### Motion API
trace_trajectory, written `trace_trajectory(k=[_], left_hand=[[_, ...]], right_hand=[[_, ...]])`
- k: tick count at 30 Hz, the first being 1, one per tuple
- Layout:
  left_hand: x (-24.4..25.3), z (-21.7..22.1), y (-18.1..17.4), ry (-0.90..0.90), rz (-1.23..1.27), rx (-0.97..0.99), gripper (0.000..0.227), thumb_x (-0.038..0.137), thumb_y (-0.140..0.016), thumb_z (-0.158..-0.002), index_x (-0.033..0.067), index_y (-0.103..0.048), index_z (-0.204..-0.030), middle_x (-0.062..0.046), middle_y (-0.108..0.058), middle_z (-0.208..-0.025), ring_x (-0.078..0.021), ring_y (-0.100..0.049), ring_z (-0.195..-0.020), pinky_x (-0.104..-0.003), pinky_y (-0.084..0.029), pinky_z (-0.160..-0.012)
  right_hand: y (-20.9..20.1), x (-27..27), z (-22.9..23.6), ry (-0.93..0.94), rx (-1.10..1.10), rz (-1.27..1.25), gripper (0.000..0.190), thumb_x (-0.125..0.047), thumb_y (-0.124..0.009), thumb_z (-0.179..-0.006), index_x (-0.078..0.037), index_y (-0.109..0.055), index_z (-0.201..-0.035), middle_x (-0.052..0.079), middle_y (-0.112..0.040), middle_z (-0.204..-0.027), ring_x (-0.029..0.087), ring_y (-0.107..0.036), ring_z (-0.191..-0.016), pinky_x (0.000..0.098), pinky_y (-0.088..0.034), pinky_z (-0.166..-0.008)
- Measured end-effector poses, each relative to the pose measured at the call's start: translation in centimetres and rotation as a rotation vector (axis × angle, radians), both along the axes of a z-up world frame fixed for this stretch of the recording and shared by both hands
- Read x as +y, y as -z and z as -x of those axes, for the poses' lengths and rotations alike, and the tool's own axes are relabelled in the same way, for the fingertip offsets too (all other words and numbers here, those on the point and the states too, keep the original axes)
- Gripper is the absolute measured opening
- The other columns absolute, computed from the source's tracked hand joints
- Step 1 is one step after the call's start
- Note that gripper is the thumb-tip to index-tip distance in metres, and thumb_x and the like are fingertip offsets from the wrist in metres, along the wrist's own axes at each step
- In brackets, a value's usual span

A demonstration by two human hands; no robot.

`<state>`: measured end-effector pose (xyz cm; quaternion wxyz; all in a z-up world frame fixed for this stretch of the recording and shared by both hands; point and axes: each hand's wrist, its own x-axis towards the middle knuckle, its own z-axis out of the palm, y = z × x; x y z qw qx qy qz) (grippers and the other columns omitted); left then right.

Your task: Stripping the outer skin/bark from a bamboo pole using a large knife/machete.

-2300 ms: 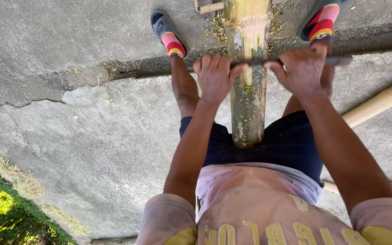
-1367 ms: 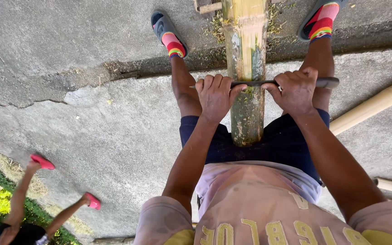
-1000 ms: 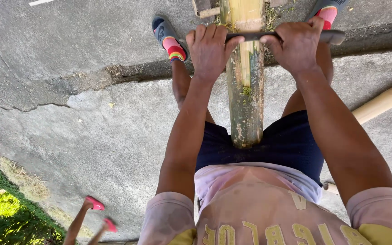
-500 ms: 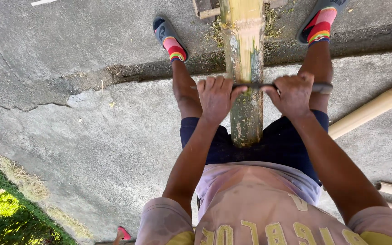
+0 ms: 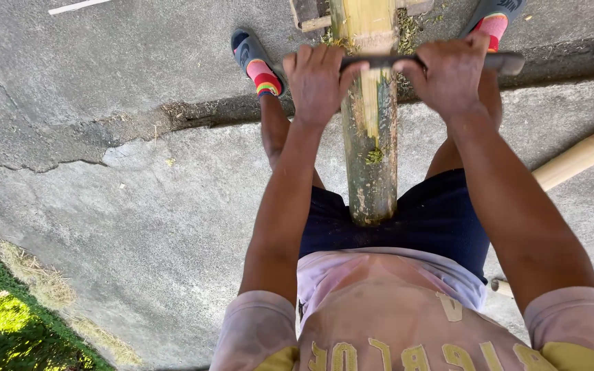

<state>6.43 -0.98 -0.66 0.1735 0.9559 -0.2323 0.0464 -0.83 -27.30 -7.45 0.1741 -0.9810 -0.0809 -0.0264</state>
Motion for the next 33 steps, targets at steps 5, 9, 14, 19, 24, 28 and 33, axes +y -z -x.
trace_trajectory(k=[5,9,14,19,24,28,33], left_hand=[[-0.4,-1.1,-1.3,0.013,0.019,-0.149,0.055,0.067,-0.052,-0.097,0.0139,-0.064,-0.092,-0.001,-0.057,-0.087,-0.0223,-0.049,-0.092,-0.043,-0.033,-0.087],[0.0,2.0,-2.0,0.025,-0.031,-0.017,0.054,0.064,-0.054,-0.098,0.0124,-0.066,-0.09,-0.002,-0.056,-0.084,-0.0215,-0.046,-0.087,-0.043,-0.032,-0.083],[0.3,6.3,-3.3,0.036,-0.067,0.006,0.053,0.064,-0.05,-0.1,0.0154,-0.064,-0.086,-0.001,-0.054,-0.082,-0.0214,-0.046,-0.086,-0.043,-0.031,-0.083],[1.0,11.4,-4.5,0.029,-0.068,0.053,0.048,0.062,-0.055,-0.1,0.0166,-0.065,-0.086,0.0,-0.053,-0.082,-0.0205,-0.047,-0.088,-0.042,-0.031,-0.084],[1.1,12.1,-3.7,-0.039,-0.042,0.075,0.049,0.064,-0.058,-0.097,0.0173,-0.064,-0.082,0.0,-0.055,-0.08,-0.0208,-0.047,-0.086,-0.042,-0.031,-0.085],[1.9,7.1,-0.1,-0.053,-0.024,0.053,0.052,0.066,-0.055,-0.097,0.0168,-0.066,-0.084,0.0,-0.057,-0.081,-0.0202,-0.047,-0.084,-0.042,-0.031,-0.084],[2.5,-1.0,3.1,-0.069,0.072,0.066,0.058,0.07,-0.05,-0.095,0.0151,-0.065,-0.088,-0.001,-0.06,-0.086,-0.0224,-0.051,-0.089,-0.045,-0.034,-0.088]], right_hand=[[-0.6,0.1,-0.6,0.004,-0.096,-0.034,0.067,-0.068,-0.035,-0.116,-0.019,-0.053,-0.073,-0.006,-0.047,-0.062,0.013,-0.044,-0.057,0.0403,-0.035,-0.095],[1.3,0.9,2.6,0.048,0.013,-0.105,0.066,-0.073,-0.039,-0.11,-0.021,-0.052,-0.072,-0.002,-0.047,-0.061,0.019,-0.041,-0.054,0.0424,-0.036,-0.094],[-2.3,2.3,7.4,0.063,0.028,-0.116,0.066,-0.067,-0.045,-0.114,-0.017,-0.056,-0.073,-0.001,-0.054,-0.064,0.018,-0.05,-0.06,0.0448,-0.034,-0.094],[-4.7,3.1,11.9,0.055,0.09,-0.123,0.058,-0.062,-0.057,-0.112,-0.015,-0.061,-0.078,0.001,-0.058,-0.07,0.021,-0.054,-0.064,0.045,-0.034,-0.092],[-5.7,2.6,10.9,-0.009,0.096,-0.105,0.059,-0.062,-0.055,-0.112,-0.016,-0.06,-0.074,0.0,-0.056,-0.066,0.02,-0.052,-0.059,0.0447,-0.034,-0.091],[-4.5,2.1,5.5,-0.044,0.111,0.028,0.064,-0.066,-0.047,-0.115,-0.019,-0.056,-0.073,-0.002,-0.053,-0.063,0.018,-0.047,-0.055,0.044,-0.036,-0.092],[-4.8,2.2,-2.6,-0.096,-0.075,0.212,0.068,-0.066,-0.033,-0.119,-0.021,-0.052,-0.071,-0.005,-0.049,-0.057,0.013,-0.042,-0.051,0.0464,-0.036,-0.1]])
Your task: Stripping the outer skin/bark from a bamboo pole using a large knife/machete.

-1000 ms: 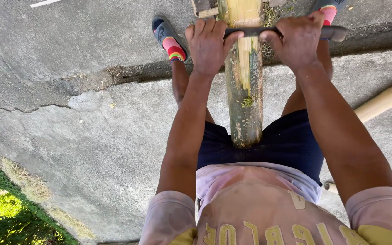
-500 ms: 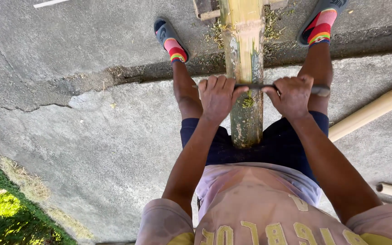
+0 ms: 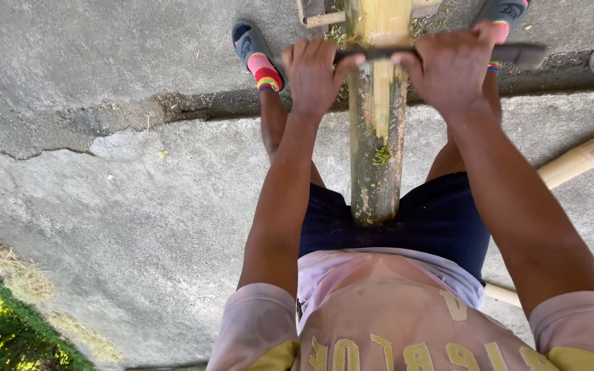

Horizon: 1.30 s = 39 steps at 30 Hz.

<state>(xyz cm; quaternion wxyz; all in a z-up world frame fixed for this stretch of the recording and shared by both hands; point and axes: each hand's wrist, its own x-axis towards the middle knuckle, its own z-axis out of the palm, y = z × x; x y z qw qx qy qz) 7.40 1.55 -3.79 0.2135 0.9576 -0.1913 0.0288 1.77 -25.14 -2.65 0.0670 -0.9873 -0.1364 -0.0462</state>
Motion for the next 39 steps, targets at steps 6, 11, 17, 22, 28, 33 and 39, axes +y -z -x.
trace_trajectory(k=[6,11,17,22,28,33,39], left_hand=[[0.3,-2.0,-0.2,-0.045,0.159,-0.053,0.055,0.066,-0.064,-0.09,0.0119,-0.066,-0.089,-0.003,-0.06,-0.088,-0.025,-0.054,-0.092,-0.047,-0.037,-0.089],[0.4,-2.3,0.0,-0.061,0.223,-0.103,0.052,0.064,-0.067,-0.088,0.0121,-0.065,-0.087,-0.002,-0.06,-0.088,-0.0242,-0.054,-0.092,-0.046,-0.036,-0.088],[0.5,-1.8,0.2,-0.024,0.297,-0.137,0.054,0.065,-0.065,-0.089,0.0115,-0.064,-0.088,-0.003,-0.058,-0.09,-0.0246,-0.053,-0.096,-0.046,-0.036,-0.087],[0.1,-1.0,1.0,-0.005,0.284,-0.106,0.055,0.068,-0.063,-0.089,0.0127,-0.064,-0.087,-0.002,-0.058,-0.09,-0.0233,-0.052,-0.094,-0.045,-0.035,-0.084],[0.4,1.1,0.5,-0.015,0.278,-0.224,0.056,0.068,-0.057,-0.094,0.0129,-0.063,-0.089,-0.002,-0.055,-0.087,-0.0226,-0.048,-0.092,-0.044,-0.035,-0.087],[0.6,2.4,-0.3,0.006,0.275,-0.124,0.058,0.069,-0.053,-0.095,0.0132,-0.064,-0.088,-0.001,-0.057,-0.085,-0.0211,-0.049,-0.09,-0.042,-0.035,-0.086],[0.7,5.6,-1.4,0.007,0.247,-0.073,0.058,0.069,-0.052,-0.094,0.0126,-0.063,-0.086,-0.001,-0.056,-0.084,-0.0209,-0.049,-0.088,-0.042,-0.035,-0.086]], right_hand=[[-0.9,0.6,-2.9,-0.04,-0.198,0.132,0.062,-0.059,-0.034,-0.116,-0.022,-0.062,-0.075,-0.007,-0.05,-0.061,0.009,-0.041,-0.055,0.0387,-0.034,-0.097],[-0.5,0.3,-2.4,-0.05,-0.155,0.177,0.061,-0.064,-0.035,-0.109,-0.023,-0.058,-0.071,-0.008,-0.048,-0.06,0.011,-0.038,-0.056,0.0384,-0.033,-0.095],[0.8,-0.8,-0.9,-0.011,-0.1,0.183,0.062,-0.063,-0.036,-0.114,-0.023,-0.054,-0.069,-0.009,-0.047,-0.059,0.01,-0.037,-0.054,0.0386,-0.034,-0.097],[-2.6,0.3,-0.2,-0.062,-0.169,0.259,0.054,-0.056,-0.038,-0.112,-0.022,-0.058,-0.076,-0.008,-0.051,-0.064,0.009,-0.038,-0.058,0.0332,-0.033,-0.096],[-0.3,-0.6,2.5,-0.048,-0.143,0.28,0.056,-0.055,-0.033,-0.113,-0.019,-0.054,-0.076,-0.005,-0.052,-0.069,0.012,-0.042,-0.064,0.0344,-0.032,-0.102],[-1.0,0.1,4.0,0.034,0.005,0.155,0.067,-0.063,-0.028,-0.114,-0.02,-0.048,-0.068,-0.005,-0.047,-0.062,0.014,-0.037,-0.053,0.0374,-0.033,-0.092],[-2.2,1.0,6.9,0.069,0.035,0.129,0.064,-0.062,-0.032,-0.114,-0.018,-0.054,-0.073,-0.002,-0.051,-0.064,0.016,-0.043,-0.058,0.0376,-0.033,-0.09]])
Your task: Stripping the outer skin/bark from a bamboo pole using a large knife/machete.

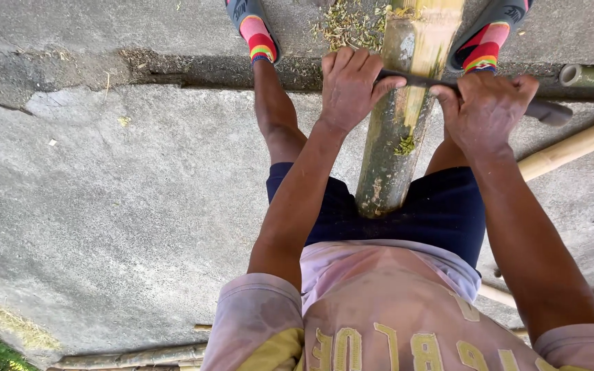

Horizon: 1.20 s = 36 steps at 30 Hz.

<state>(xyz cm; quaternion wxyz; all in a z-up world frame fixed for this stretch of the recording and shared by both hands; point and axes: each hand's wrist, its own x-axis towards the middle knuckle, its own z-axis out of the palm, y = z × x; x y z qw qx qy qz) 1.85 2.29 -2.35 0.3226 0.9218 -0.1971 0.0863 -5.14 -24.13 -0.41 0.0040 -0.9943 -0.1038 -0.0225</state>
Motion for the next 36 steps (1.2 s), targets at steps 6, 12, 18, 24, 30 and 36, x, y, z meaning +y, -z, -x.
trace_trajectory(k=[6,12,18,24,30,36], left_hand=[[0.0,0.9,-0.5,-0.016,-0.007,0.006,0.055,0.067,-0.054,-0.094,0.0137,-0.062,-0.083,-0.001,-0.054,-0.081,-0.0214,-0.048,-0.088,-0.042,-0.035,-0.086],[0.2,4.2,-1.4,0.03,-0.052,0.071,0.053,0.066,-0.057,-0.092,0.0144,-0.063,-0.083,-0.001,-0.053,-0.078,-0.0213,-0.047,-0.084,-0.041,-0.035,-0.084],[-0.2,3.2,0.8,0.034,-0.073,0.112,0.06,0.071,-0.044,-0.098,0.0157,-0.064,-0.083,0.0,-0.056,-0.08,-0.0208,-0.046,-0.085,-0.041,-0.033,-0.085],[-1.5,-5.9,3.7,0.003,-0.115,-0.054,0.064,0.074,-0.039,-0.096,0.0167,-0.065,-0.084,0.0,-0.058,-0.081,-0.0209,-0.047,-0.084,-0.04,-0.033,-0.082],[-1.2,-5.5,1.0,-0.045,-0.037,-0.182,0.06,0.071,-0.045,-0.1,0.0155,-0.064,-0.089,-0.001,-0.058,-0.086,-0.0211,-0.048,-0.091,-0.042,-0.034,-0.087],[-0.8,0.3,0.9,-0.005,-0.096,-0.028,0.054,0.069,-0.05,-0.096,0.0174,-0.062,-0.083,0.001,-0.053,-0.08,-0.0204,-0.044,-0.085,-0.041,-0.033,-0.084]], right_hand=[[-0.9,0.6,0.5,-0.026,-0.003,-0.106,0.059,-0.058,-0.038,-0.115,-0.017,-0.057,-0.078,0.0,-0.06,-0.074,0.018,-0.05,-0.065,0.0382,-0.033,-0.09],[-0.6,0.3,4.8,0.068,0.141,-0.078,0.065,-0.065,-0.048,-0.116,-0.018,-0.058,-0.072,0.0,-0.058,-0.065,0.017,-0.049,-0.057,0.0421,-0.034,-0.092],[-0.4,-0.2,2.7,0.01,0.124,-0.147,0.064,-0.063,-0.046,-0.115,-0.017,-0.06,-0.074,-0.002,-0.057,-0.065,0.016,-0.05,-0.059,0.0412,-0.034,-0.093],[2.4,-1.7,-5.6,0.019,-0.018,-0.03,0.065,-0.065,-0.041,-0.113,-0.02,-0.058,-0.069,-0.004,-0.05,-0.058,0.017,-0.041,-0.051,0.0417,-0.035,-0.097],[2.9,-2.2,-5.7,-0.073,-0.091,-0.054,0.06,-0.061,-0.03,-0.111,-0.021,-0.053,-0.074,-0.008,-0.049,-0.064,0.01,-0.042,-0.058,0.0367,-0.032,-0.099],[2.5,-1.8,0.0,0.036,0.056,-0.054,0.068,-0.069,-0.035,-0.112,-0.021,-0.054,-0.068,-0.004,-0.051,-0.057,0.015,-0.043,-0.052,0.0392,-0.034,-0.095]])
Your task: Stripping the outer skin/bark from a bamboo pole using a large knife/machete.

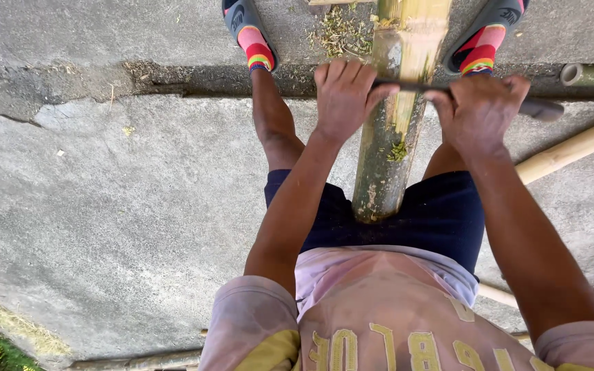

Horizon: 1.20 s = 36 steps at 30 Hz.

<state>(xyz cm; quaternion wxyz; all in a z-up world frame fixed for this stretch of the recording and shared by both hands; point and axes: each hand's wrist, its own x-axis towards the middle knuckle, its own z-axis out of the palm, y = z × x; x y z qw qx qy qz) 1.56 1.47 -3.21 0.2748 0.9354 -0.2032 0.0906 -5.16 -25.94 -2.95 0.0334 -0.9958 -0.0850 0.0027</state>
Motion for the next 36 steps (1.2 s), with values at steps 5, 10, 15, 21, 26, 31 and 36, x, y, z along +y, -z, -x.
trace_trajectory(k=[5,10,15,21,26,31,36], left_hand=[[0.8,5.3,-1.5,-0.014,0.0,0.095,0.056,0.069,-0.049,-0.099,0.017,-0.061,-0.082,0.0,-0.051,-0.08,-0.0204,-0.044,-0.084,-0.041,-0.032,-0.084],[0.7,4.8,0.9,-0.01,-0.033,0.11,0.057,0.071,-0.047,-0.096,0.0182,-0.061,-0.08,0.002,-0.051,-0.078,-0.0205,-0.044,-0.084,-0.041,-0.032,-0.085],[-0.2,-3.1,1.3,-0.031,0.003,0.053,0.057,0.071,-0.044,-0.096,0.0177,-0.062,-0.083,0.002,-0.055,-0.082,-0.0213,-0.045,-0.086,-0.042,-0.032,-0.086],[-0.1,-6.5,0.2,-0.02,0.059,-0.077,0.058,0.071,-0.049,-0.098,0.0159,-0.062,-0.089,-0.001,-0.056,-0.088,-0.0222,-0.048,-0.093,-0.044,-0.034,-0.089],[0.6,-2.1,0.4,-0.005,0.056,-0.002,0.056,0.069,-0.051,-0.096,0.0156,-0.062,-0.087,0.0,-0.056,-0.086,-0.02,-0.048,-0.091,-0.042,-0.033,-0.087],[1.8,4.5,-0.7,-0.005,0.016,0.106,0.053,0.068,-0.055,-0.092,0.0157,-0.061,-0.081,0.0,-0.056,-0.083,-0.0205,-0.047,-0.087,-0.041,-0.032,-0.084],[2.1,6.1,-2.5,-0.009,0.014,0.115,0.052,0.065,-0.061,-0.092,0.014,-0.063,-0.086,-0.002,-0.056,-0.085,-0.0219,-0.049,-0.091,-0.042,-0.034,-0.088]], right_hand=[[-3.6,1.9,4.2,-0.059,-0.005,-0.058,0.058,-0.058,-0.038,-0.115,-0.02,-0.057,-0.076,-0.003,-0.059,-0.07,0.014,-0.052,-0.063,0.0392,-0.033,-0.098],[-2.8,1.6,3.1,-0.063,0.043,-0.104,0.065,-0.064,-0.039,-0.118,-0.019,-0.056,-0.075,-0.002,-0.057,-0.067,0.015,-0.051,-0.062,0.0383,-0.033,-0.094],[-0.3,0.1,-4.5,-0.095,-0.074,-0.005,0.068,-0.068,-0.029,-0.115,-0.021,-0.049,-0.069,-0.006,-0.044,-0.057,0.013,-0.04,-0.053,0.0389,-0.037,-0.093],[-1.1,0.0,-6.6,-0.141,-0.226,0.122,0.057,-0.061,-0.028,-0.112,-0.023,-0.054,-0.077,-0.01,-0.046,-0.064,0.007,-0.044,-0.061,0.032,-0.035,-0.095],[-1.0,1.1,-2.9,-0.072,-0.071,0.037,0.068,-0.068,-0.034,-0.112,-0.019,-0.05,-0.067,-0.004,-0.044,-0.057,0.015,-0.041,-0.052,0.0389,-0.038,-0.088],[-4.4,3.3,2.3,-0.055,0.057,-0.016,0.074,-0.07,-0.046,-0.118,-0.018,-0.053,-0.066,-0.001,-0.049,-0.055,0.019,-0.044,-0.055,0.042,-0.04,-0.08],[-6.8,4.4,3.7,-0.07,0.045,-0.123,0.06,-0.061,-0.061,-0.113,-0.016,-0.059,-0.074,0.0,-0.059,-0.066,0.018,-0.058,-0.06,0.0357,-0.041,-0.074]])
